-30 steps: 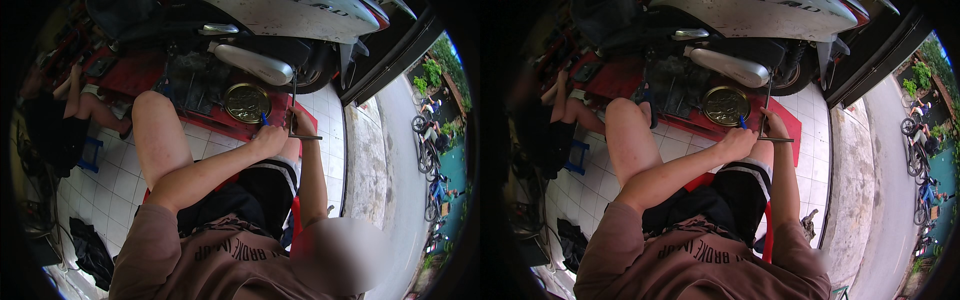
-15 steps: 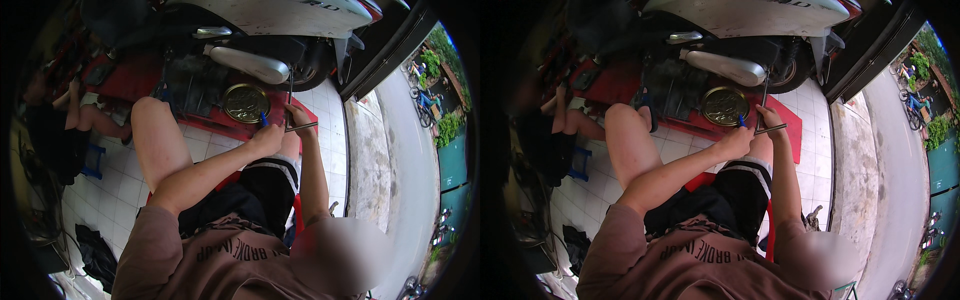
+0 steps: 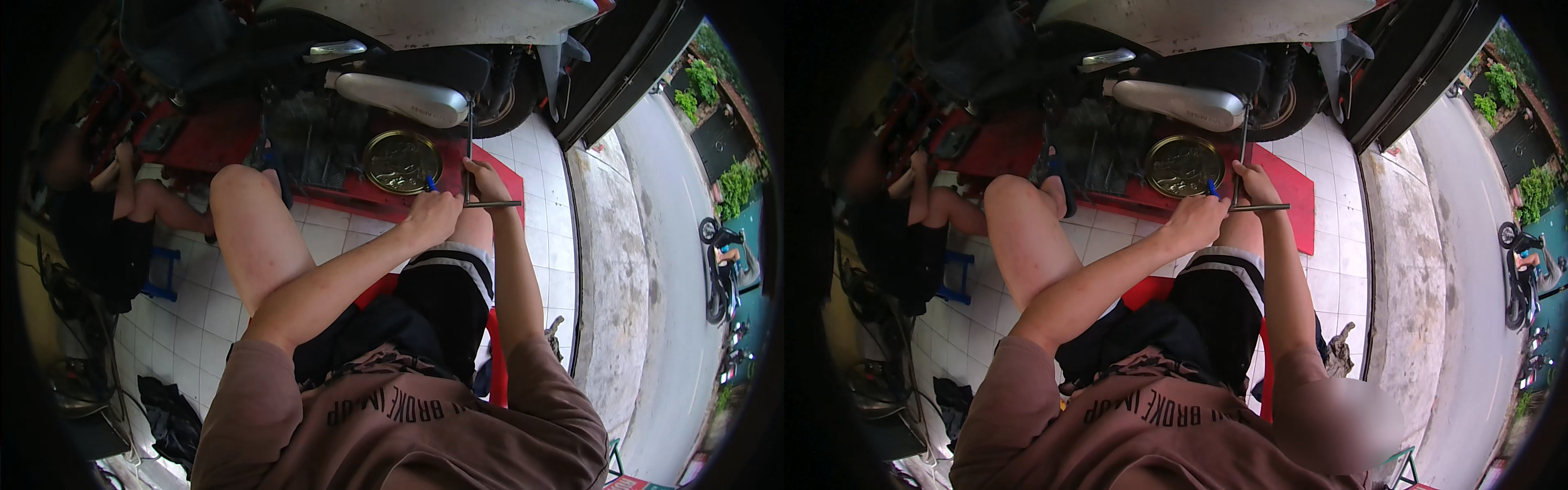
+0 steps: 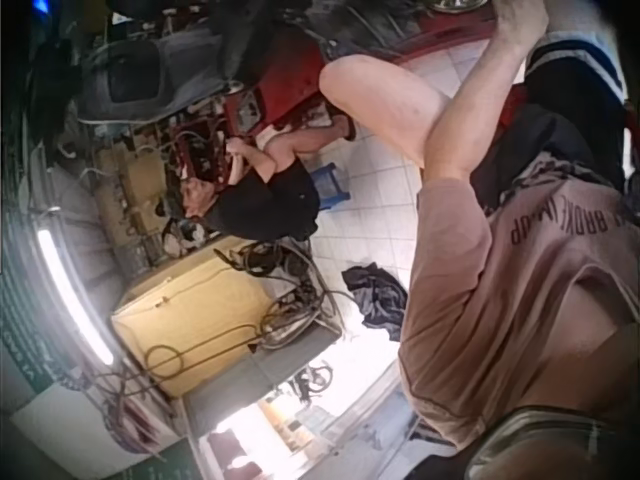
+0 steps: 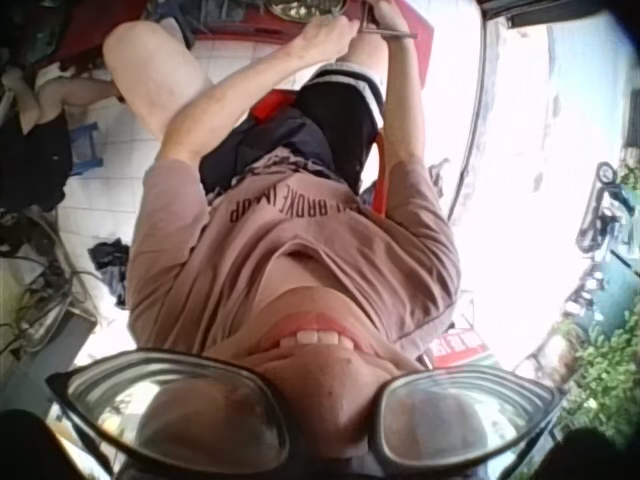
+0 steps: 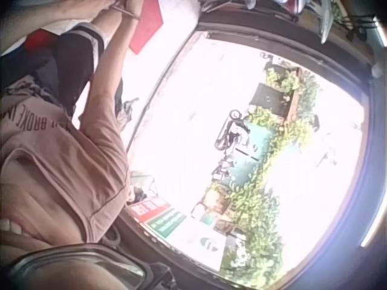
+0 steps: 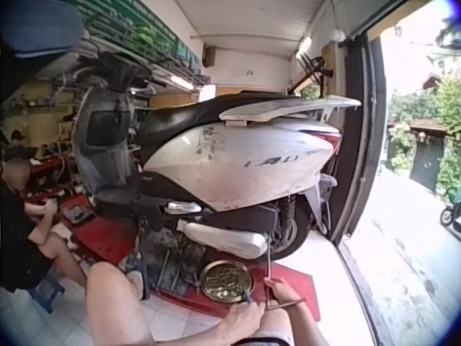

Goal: The person sits on a low stool in a workshop and uses a T-handle wrench to tighten a bolt on the engine of a white motorcycle. The person repeatedly applies torque to the fastener while seated on the floor.

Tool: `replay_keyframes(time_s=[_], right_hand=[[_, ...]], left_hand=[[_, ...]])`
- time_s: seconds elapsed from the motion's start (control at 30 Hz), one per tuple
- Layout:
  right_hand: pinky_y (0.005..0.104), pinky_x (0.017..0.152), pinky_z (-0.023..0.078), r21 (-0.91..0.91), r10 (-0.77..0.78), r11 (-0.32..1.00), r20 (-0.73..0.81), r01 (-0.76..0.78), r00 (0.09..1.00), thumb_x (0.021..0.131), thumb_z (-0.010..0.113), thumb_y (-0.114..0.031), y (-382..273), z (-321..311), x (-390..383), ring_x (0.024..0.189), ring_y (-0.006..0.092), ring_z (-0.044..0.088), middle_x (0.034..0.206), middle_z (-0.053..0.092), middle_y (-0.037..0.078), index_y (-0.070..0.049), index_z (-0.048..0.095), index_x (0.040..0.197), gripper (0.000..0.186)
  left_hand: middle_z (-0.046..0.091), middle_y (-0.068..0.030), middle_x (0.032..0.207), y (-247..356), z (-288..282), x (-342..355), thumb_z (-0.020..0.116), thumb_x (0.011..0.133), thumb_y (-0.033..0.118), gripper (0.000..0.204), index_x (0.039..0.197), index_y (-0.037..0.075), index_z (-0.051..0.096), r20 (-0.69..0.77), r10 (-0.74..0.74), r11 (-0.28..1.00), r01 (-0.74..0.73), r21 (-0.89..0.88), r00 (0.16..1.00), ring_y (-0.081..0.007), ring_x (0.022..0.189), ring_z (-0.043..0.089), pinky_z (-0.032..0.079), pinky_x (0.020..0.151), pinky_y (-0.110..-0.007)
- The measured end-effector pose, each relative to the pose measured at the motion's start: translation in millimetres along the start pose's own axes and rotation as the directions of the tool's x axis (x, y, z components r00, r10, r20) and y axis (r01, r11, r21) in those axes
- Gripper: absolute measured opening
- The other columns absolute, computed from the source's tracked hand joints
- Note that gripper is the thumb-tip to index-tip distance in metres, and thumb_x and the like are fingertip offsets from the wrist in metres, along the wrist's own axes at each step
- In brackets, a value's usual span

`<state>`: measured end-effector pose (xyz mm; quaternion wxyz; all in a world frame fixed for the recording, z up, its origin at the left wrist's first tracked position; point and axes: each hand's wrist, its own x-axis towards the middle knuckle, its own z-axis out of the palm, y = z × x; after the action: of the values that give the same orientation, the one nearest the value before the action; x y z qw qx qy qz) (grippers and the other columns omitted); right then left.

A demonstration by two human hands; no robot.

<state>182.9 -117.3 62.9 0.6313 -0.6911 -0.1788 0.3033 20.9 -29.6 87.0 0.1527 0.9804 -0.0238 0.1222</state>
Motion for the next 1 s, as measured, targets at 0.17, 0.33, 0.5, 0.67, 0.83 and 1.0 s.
replay_keyframes(time_s=[0.17,0.33,0.5,0.67,0.83,1.0], right_hand=[[0.0272,0.044,0.027,0.059,0.026,0.998,-0.021,-0.024,0.999,0.092,0.053,-0.025,7,-4,10,0.047,0.0080,0.039,0.056,0.044,-0.004,-0.009,0.057,0.068,0.029],[0.0273,0.044,0.027,0.016,0.050,0.999,-0.018,-0.050,0.999,0.091,0.053,-0.025,5,-6,9,0.047,0.0077,0.038,0.056,0.045,-0.004,-0.009,0.057,0.069,0.028],[0.0280,0.045,0.029,-0.009,0.012,1.000,-0.053,-0.013,0.999,0.091,0.052,-0.026,8,-2,11,0.048,0.0088,0.039,0.057,0.045,-0.004,-0.006,0.060,0.073,0.029],[0.0330,0.052,0.041,-0.471,-0.192,0.876,-0.139,0.105,0.972,0.092,0.051,-0.031,27,-4,26,0.055,0.0187,0.055,0.061,0.058,0.007,0.001,0.062,0.076,0.037],[0.0392,0.061,0.046,-0.715,-0.344,0.690,-0.183,0.116,0.921,0.091,0.051,-0.035,33,2,30,0.065,0.0275,0.062,0.067,0.062,0.018,0.005,0.064,0.077,0.044],[0.0374,0.059,0.045,-0.724,-0.360,0.671,-0.132,0.158,0.923,0.091,0.051,-0.037,33,-7,29,0.062,0.0241,0.061,0.064,0.061,0.016,0.004,0.064,0.076,0.046]], left_hand=[[0.065,-0.0172,0.078,3,-5,2,0.052,0.081,0.007,0.017,0.093,-0.001,0.060,0.003,0.019,0.998,-0.019,0.062,1.000,-0.0342,0.075,0.065,0.053,0.066,-0.043],[0.065,-0.0177,0.081,4,-5,1,0.052,0.080,0.007,0.018,0.094,-0.002,0.059,0.030,0.013,0.999,-0.014,0.033,0.999,-0.0336,0.077,0.065,0.053,0.069,-0.042],[0.065,-0.0173,0.081,2,0,2,0.052,0.079,0.006,0.018,0.093,-0.002,0.059,0.029,0.022,0.998,-0.024,0.057,0.999,-0.0327,0.076,0.065,0.053,0.069,-0.042],[0.065,-0.0170,0.077,1,3,1,0.051,0.080,0.007,0.017,0.092,-0.001,0.061,0.036,0.020,0.996,-0.023,0.083,0.999,-0.0329,0.073,0.066,0.053,0.066,-0.042],[0.065,-0.0173,0.075,-5,7,0,0.053,0.084,0.012,0.017,0.091,0.000,0.061,0.053,-0.007,0.997,0.003,0.079,0.999,-0.0337,0.072,0.066,0.053,0.065,-0.043],[0.064,-0.0172,0.075,0,19,-2,0.053,0.087,0.016,0.020,0.093,-0.001,0.059,-0.033,-0.065,0.998,0.066,0.015,0.997,-0.0350,0.072,0.065,0.053,0.065,-0.044]])
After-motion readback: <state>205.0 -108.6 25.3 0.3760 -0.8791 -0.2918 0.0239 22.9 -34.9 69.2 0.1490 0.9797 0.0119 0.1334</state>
